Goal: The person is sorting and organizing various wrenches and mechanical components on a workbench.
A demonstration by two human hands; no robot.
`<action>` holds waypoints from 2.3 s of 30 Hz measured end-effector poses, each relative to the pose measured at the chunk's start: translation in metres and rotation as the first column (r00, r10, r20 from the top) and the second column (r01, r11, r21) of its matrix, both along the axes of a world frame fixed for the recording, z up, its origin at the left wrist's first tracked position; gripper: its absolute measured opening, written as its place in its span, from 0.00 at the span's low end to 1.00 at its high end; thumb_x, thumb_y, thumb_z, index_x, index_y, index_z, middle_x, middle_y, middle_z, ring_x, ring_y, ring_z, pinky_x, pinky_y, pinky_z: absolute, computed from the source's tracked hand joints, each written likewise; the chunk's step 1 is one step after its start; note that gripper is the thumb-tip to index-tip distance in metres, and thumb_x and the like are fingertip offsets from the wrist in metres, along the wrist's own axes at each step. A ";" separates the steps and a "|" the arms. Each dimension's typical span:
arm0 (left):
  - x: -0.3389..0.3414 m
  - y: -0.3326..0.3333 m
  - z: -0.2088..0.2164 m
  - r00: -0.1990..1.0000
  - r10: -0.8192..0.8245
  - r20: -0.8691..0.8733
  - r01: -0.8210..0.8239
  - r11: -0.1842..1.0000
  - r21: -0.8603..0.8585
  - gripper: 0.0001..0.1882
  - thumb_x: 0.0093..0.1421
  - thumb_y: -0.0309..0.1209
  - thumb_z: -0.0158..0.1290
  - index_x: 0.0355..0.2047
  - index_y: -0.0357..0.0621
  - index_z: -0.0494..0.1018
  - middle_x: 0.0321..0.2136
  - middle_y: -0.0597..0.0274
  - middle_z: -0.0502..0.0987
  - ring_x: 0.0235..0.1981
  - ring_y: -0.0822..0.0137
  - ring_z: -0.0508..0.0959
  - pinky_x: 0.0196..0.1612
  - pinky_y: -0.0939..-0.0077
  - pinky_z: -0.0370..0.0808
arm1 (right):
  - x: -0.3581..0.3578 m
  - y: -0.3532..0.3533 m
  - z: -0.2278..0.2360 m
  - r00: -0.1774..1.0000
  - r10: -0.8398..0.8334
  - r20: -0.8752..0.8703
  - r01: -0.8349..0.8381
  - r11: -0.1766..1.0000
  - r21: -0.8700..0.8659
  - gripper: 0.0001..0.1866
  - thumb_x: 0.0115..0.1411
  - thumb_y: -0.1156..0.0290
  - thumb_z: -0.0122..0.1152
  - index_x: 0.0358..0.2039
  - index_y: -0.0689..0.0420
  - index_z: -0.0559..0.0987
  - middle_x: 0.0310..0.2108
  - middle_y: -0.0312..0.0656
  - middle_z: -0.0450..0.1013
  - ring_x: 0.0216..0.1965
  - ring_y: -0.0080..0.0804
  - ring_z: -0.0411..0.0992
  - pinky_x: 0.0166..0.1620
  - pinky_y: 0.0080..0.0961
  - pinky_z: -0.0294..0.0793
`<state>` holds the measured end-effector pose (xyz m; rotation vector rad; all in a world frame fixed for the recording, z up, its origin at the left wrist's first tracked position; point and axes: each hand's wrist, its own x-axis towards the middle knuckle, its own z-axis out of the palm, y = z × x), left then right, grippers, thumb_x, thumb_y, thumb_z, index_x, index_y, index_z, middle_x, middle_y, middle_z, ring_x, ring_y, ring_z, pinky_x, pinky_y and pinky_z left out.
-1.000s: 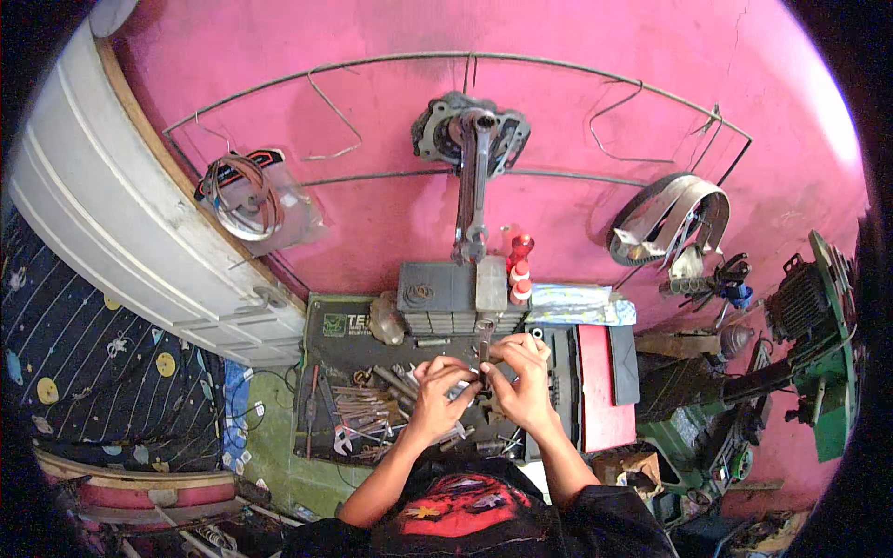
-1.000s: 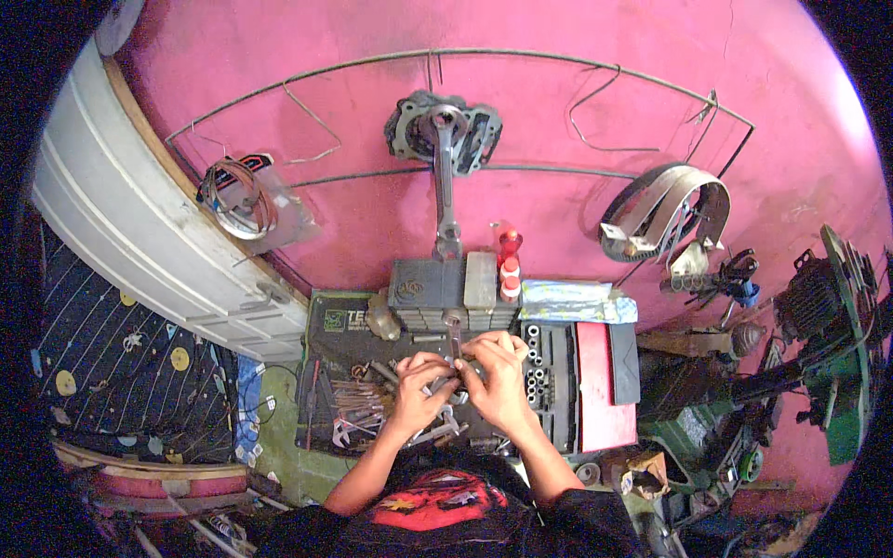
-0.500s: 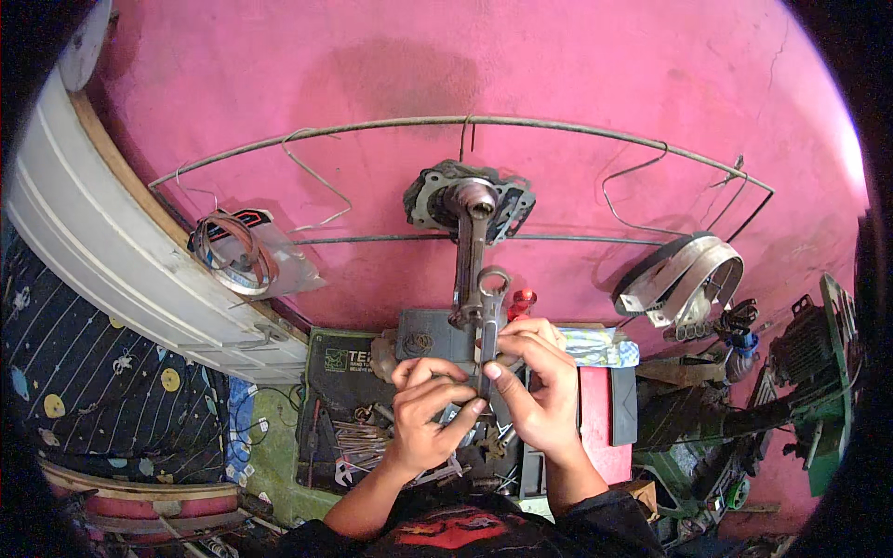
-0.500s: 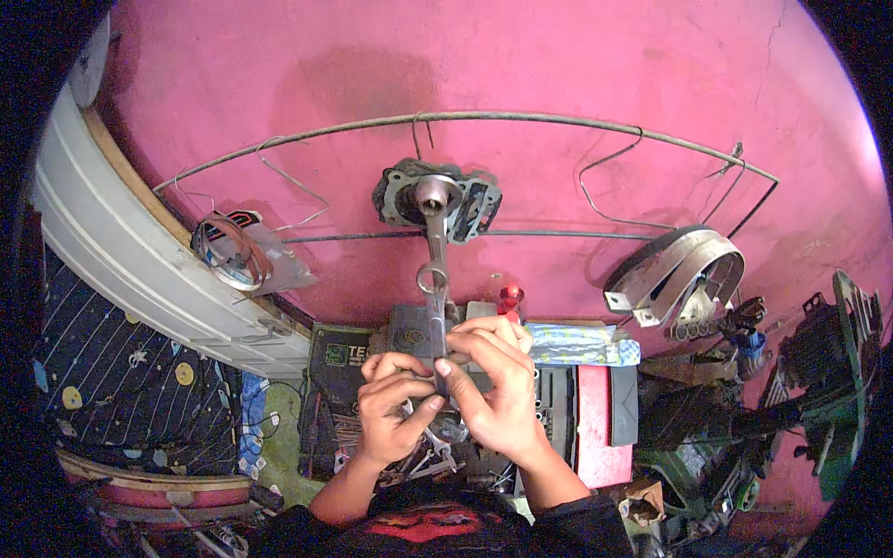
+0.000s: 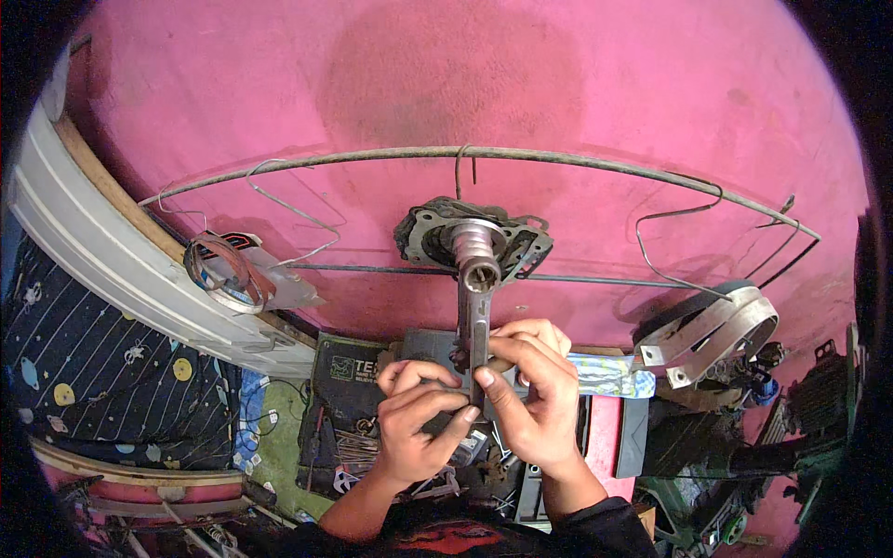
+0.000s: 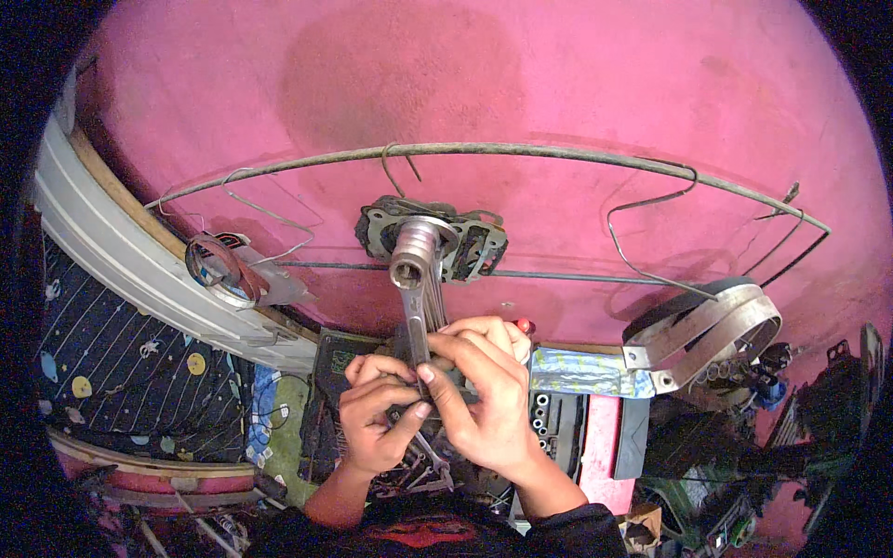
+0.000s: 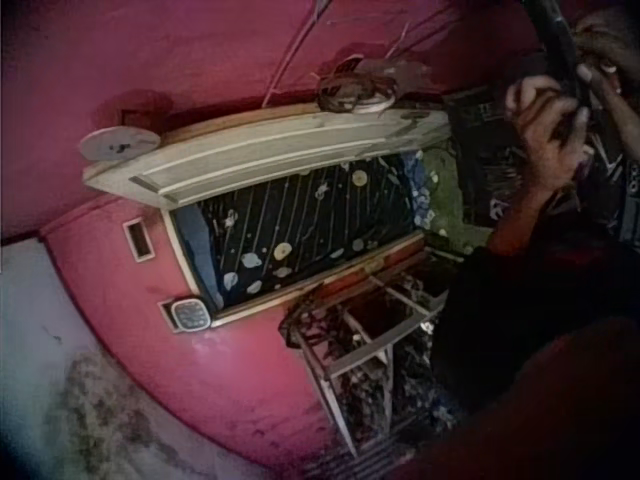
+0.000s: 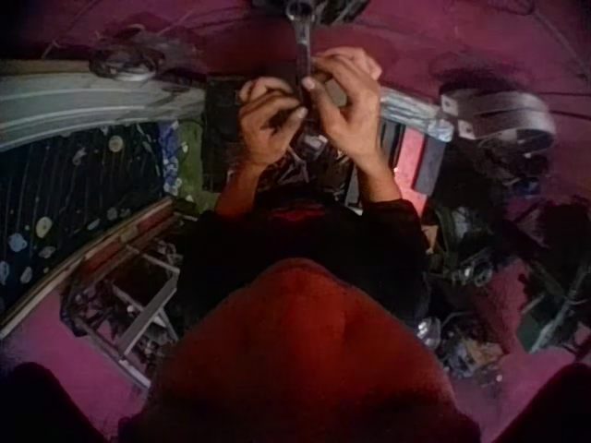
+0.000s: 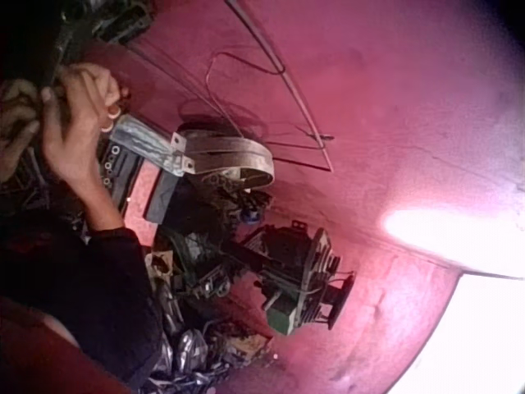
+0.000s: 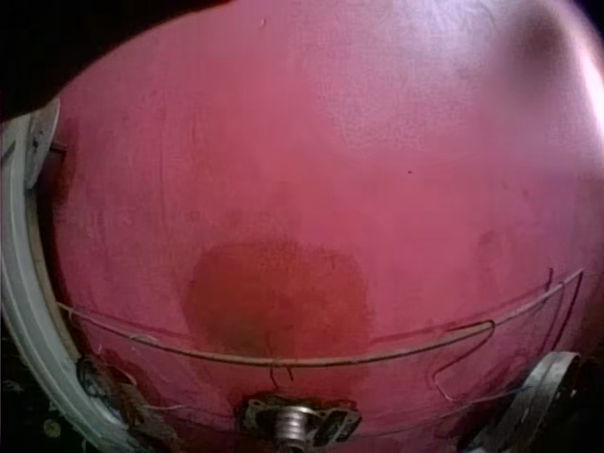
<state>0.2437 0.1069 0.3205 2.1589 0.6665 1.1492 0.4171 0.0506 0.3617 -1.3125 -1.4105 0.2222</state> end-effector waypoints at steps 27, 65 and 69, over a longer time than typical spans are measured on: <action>0.001 0.002 -0.062 0.960 0.280 0.004 -0.277 0.952 -0.127 0.12 0.58 0.27 0.66 0.43 0.45 0.84 0.39 0.61 0.83 0.48 0.57 0.79 0.56 0.60 0.70 | -0.021 -0.025 -0.048 0.947 -0.255 0.195 0.280 0.953 -0.116 0.21 0.57 0.73 0.72 0.52 0.56 0.83 0.44 0.42 0.80 0.53 0.40 0.73 0.61 0.41 0.56; -0.224 -0.242 -0.262 0.378 -0.199 -0.904 -0.461 0.806 -0.371 0.32 0.64 0.50 0.62 0.62 0.43 0.76 0.55 0.48 0.81 0.62 0.45 0.74 0.69 0.37 0.54 | -0.013 -0.271 -0.312 0.774 0.448 0.448 0.305 0.357 -0.883 0.29 0.64 0.52 0.68 0.61 0.52 0.78 0.53 0.47 0.80 0.58 0.50 0.75 0.61 0.53 0.66; -0.238 -0.263 -0.276 0.361 -0.229 -0.904 -0.489 0.779 -0.392 0.31 0.64 0.50 0.63 0.61 0.44 0.76 0.55 0.47 0.81 0.60 0.45 0.75 0.67 0.39 0.55 | -0.021 -0.282 -0.311 0.808 0.431 0.403 0.279 0.322 -0.905 0.29 0.62 0.55 0.70 0.60 0.55 0.80 0.54 0.49 0.80 0.59 0.51 0.75 0.64 0.52 0.64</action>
